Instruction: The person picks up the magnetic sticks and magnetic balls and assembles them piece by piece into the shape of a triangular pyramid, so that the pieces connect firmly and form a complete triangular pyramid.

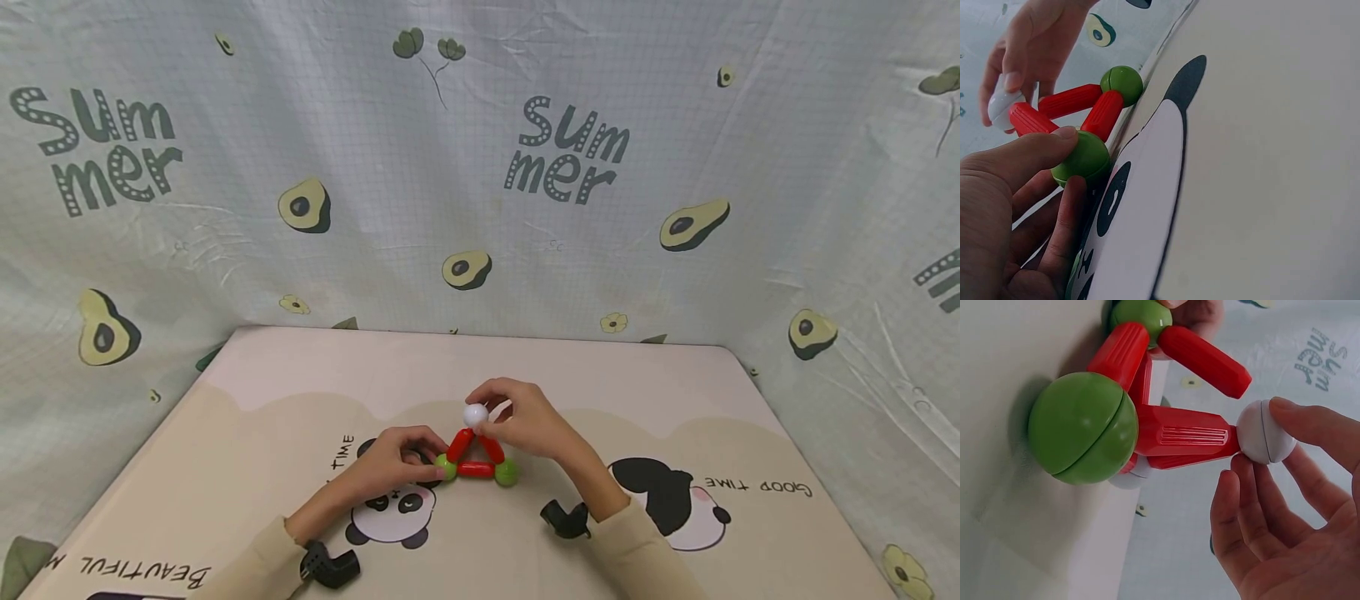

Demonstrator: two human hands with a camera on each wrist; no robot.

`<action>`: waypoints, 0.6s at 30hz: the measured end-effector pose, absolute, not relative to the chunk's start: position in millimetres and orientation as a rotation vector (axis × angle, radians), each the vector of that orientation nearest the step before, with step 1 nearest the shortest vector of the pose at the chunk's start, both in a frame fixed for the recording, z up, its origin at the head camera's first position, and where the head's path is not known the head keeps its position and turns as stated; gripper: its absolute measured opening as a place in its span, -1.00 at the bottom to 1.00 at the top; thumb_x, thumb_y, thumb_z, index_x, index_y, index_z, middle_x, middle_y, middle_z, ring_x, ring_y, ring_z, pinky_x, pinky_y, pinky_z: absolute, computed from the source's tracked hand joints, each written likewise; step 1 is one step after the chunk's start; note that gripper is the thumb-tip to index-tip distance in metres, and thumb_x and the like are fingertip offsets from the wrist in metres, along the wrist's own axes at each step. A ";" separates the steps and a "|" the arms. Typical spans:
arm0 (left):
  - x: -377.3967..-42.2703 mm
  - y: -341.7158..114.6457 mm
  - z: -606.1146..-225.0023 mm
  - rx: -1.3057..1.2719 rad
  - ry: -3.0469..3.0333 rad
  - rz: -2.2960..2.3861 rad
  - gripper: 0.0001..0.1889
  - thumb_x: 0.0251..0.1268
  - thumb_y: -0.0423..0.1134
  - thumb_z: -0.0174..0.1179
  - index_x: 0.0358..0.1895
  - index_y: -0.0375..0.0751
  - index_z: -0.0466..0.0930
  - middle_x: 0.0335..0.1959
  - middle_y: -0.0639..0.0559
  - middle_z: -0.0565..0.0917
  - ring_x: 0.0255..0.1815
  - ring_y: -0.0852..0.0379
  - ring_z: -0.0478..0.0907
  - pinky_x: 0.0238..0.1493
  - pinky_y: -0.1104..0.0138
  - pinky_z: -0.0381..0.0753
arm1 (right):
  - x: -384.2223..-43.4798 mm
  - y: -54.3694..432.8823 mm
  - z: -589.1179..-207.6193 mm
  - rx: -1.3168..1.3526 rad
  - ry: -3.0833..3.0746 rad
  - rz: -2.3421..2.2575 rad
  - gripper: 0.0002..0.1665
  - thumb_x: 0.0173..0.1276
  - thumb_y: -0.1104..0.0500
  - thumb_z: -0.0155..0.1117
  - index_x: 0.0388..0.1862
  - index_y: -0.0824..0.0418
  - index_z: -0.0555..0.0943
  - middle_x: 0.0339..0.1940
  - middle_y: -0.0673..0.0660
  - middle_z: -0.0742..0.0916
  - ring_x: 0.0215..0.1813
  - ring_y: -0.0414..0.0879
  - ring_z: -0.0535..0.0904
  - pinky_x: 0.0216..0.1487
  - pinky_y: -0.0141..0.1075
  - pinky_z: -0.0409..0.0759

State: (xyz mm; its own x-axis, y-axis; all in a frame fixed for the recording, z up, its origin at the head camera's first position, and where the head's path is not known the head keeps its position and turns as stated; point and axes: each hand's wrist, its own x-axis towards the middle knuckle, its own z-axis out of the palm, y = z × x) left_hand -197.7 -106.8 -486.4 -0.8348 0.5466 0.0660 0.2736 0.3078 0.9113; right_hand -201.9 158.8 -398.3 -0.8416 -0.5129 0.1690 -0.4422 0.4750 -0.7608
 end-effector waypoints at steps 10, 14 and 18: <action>-197.4 -107.3 -484.2 0.765 2.323 1.537 -0.76 0.26 -0.10 0.46 -0.05 0.01 0.74 -0.19 0.07 0.77 -0.22 0.24 0.69 -0.21 0.45 0.65 | -200.6 156.1 -398.2 -0.865 2.616 -1.294 -0.66 0.30 0.23 0.47 0.05 0.14 0.70 0.00 0.09 0.76 0.01 -0.06 0.65 0.04 -0.02 0.72; -196.9 -107.5 -483.3 0.768 2.320 1.540 -0.76 0.25 -0.11 0.47 -0.05 0.01 0.74 -0.19 0.07 0.77 -0.22 0.24 0.70 -0.21 0.45 0.65 | -200.5 155.8 -398.3 -0.866 2.613 -1.294 -0.66 0.30 0.22 0.47 0.06 0.14 0.70 0.00 0.09 0.76 0.01 -0.07 0.65 0.04 -0.03 0.72; -196.9 -107.8 -483.0 0.771 2.316 1.542 -0.75 0.25 -0.11 0.47 -0.04 0.00 0.74 -0.19 0.06 0.77 -0.23 0.23 0.70 -0.21 0.44 0.65 | -200.7 155.9 -397.7 -0.883 2.611 -1.287 -0.66 0.30 0.22 0.48 0.05 0.13 0.71 0.00 0.08 0.76 0.00 -0.08 0.65 0.03 -0.11 0.73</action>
